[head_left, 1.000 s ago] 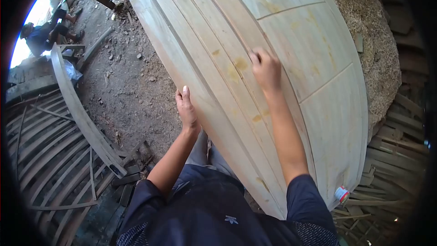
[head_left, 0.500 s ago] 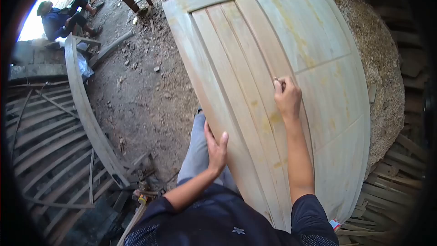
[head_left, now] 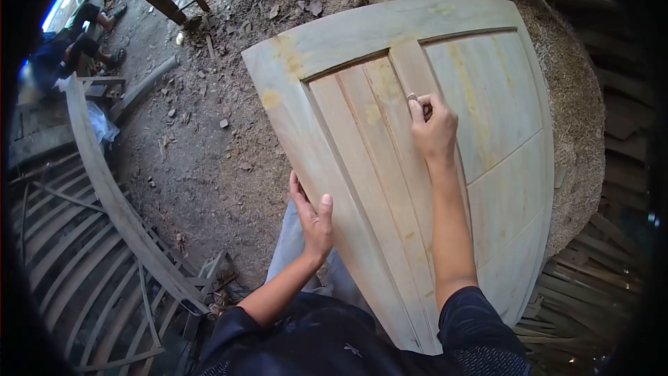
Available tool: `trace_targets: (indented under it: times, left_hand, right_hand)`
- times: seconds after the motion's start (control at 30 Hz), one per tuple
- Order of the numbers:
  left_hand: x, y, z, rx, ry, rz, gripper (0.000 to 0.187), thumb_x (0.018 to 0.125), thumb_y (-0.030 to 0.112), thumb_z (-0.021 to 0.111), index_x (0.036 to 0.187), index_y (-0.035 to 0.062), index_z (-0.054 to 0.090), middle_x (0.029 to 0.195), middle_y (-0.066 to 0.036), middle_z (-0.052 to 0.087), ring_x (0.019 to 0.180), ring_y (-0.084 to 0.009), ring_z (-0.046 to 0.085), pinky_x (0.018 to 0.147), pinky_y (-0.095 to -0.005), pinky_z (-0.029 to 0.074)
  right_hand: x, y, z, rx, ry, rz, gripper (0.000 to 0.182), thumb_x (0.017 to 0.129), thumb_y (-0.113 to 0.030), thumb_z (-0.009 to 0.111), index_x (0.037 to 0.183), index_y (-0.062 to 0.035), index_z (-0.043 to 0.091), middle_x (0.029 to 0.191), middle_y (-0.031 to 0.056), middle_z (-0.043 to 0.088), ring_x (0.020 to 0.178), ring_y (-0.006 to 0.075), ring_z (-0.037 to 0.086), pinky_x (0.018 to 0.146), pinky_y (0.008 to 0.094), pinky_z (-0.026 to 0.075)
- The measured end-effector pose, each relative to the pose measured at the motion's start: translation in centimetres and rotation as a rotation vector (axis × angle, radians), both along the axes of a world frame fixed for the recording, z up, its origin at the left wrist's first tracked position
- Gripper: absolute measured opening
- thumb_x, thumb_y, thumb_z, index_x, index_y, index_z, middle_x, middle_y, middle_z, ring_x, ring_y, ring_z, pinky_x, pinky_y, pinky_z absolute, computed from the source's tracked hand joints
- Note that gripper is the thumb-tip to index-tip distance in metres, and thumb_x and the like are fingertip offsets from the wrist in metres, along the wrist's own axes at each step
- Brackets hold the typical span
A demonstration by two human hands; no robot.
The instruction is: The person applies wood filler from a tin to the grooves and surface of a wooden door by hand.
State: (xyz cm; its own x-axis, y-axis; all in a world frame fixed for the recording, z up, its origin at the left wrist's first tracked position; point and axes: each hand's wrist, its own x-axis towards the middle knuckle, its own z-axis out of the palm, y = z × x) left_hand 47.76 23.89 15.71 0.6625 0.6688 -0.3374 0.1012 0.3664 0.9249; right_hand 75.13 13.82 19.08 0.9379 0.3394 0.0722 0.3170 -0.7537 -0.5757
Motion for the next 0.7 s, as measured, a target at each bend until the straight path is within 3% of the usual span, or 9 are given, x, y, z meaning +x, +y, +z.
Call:
trace_targets:
  times: [0.07, 0.13, 0.23, 0.33, 0.5, 0.7]
  left_hand:
    - [0.3, -0.2, -0.4, -0.004, 0.033, -0.024, 0.088, 0.1, 0.03, 0.062, 0.162, 0.0012, 0.006, 0.163, -0.023, 0.022, 0.152, -0.0314, 0.025, 0.124, -0.044, 0.021]
    - [0.6, -0.4, -0.2, -0.006, 0.019, 0.016, 0.089, 0.099, 0.029, 0.064, 0.162, 0.0009, 0.006, 0.161, -0.02, 0.023, 0.15, -0.0308, 0.027, 0.124, -0.0438, 0.021]
    - [0.5, -0.4, -0.3, 0.01, 0.038, 0.019, 0.089, 0.099, 0.027, 0.064, 0.162, 0.0009, 0.007, 0.162, -0.019, 0.024, 0.15, -0.0305, 0.027, 0.123, -0.0433, 0.021]
    - [0.6, -0.5, -0.4, -0.006, 0.004, 0.035, 0.087, 0.1, 0.025, 0.063, 0.162, 0.0007, 0.007, 0.162, -0.019, 0.023, 0.151, -0.0297, 0.026, 0.124, -0.0431, 0.021]
    - [0.5, -0.7, -0.7, 0.018, 0.033, 0.032, 0.084, 0.101, 0.024, 0.061, 0.162, 0.0004, 0.007, 0.162, -0.019, 0.023, 0.151, -0.0284, 0.025, 0.124, -0.0426, 0.021]
    - [0.6, -0.7, -0.7, -0.005, 0.004, 0.06, 0.081, 0.102, 0.025, 0.059, 0.162, 0.0001, 0.009, 0.162, -0.018, 0.023, 0.15, -0.0281, 0.026, 0.124, -0.0421, 0.02]
  right_hand:
    - [1.4, 1.4, -0.4, -0.03, 0.019, -0.032, 0.018, 0.091, -0.018, 0.072, 0.085, -0.0008, 0.069, 0.079, 0.0208, 0.071, 0.073, 0.0392, 0.07, 0.067, 0.0454, 0.054]
    - [5.3, 4.7, -1.6, 0.097, -0.201, 0.136, 0.017, 0.091, -0.018, 0.073, 0.087, -0.0016, 0.072, 0.076, 0.0189, 0.07, 0.069, 0.0351, 0.07, 0.064, 0.0431, 0.054]
    - [4.7, 3.6, -0.4, 0.098, -0.095, 0.151, 0.015, 0.091, -0.018, 0.075, 0.092, -0.0027, 0.075, 0.076, 0.0186, 0.07, 0.069, 0.0331, 0.07, 0.063, 0.041, 0.054]
    - [1.1, 1.0, -0.8, 0.153, -0.025, -0.008, 0.016, 0.091, -0.019, 0.075, 0.094, -0.0038, 0.077, 0.079, 0.0178, 0.072, 0.068, 0.033, 0.069, 0.063, 0.0404, 0.054]
    - [4.6, 4.8, -2.3, 0.166, -0.147, 0.139, 0.013, 0.094, -0.014, 0.069, 0.09, -0.0022, 0.071, 0.083, 0.017, 0.072, 0.076, 0.0388, 0.069, 0.067, 0.0436, 0.055]
    - [-0.6, 0.5, -2.1, 0.118, -0.26, 0.105, 0.012, 0.095, -0.014, 0.068, 0.093, -0.0023, 0.07, 0.092, 0.0194, 0.072, 0.085, 0.0388, 0.069, 0.07, 0.0467, 0.054]
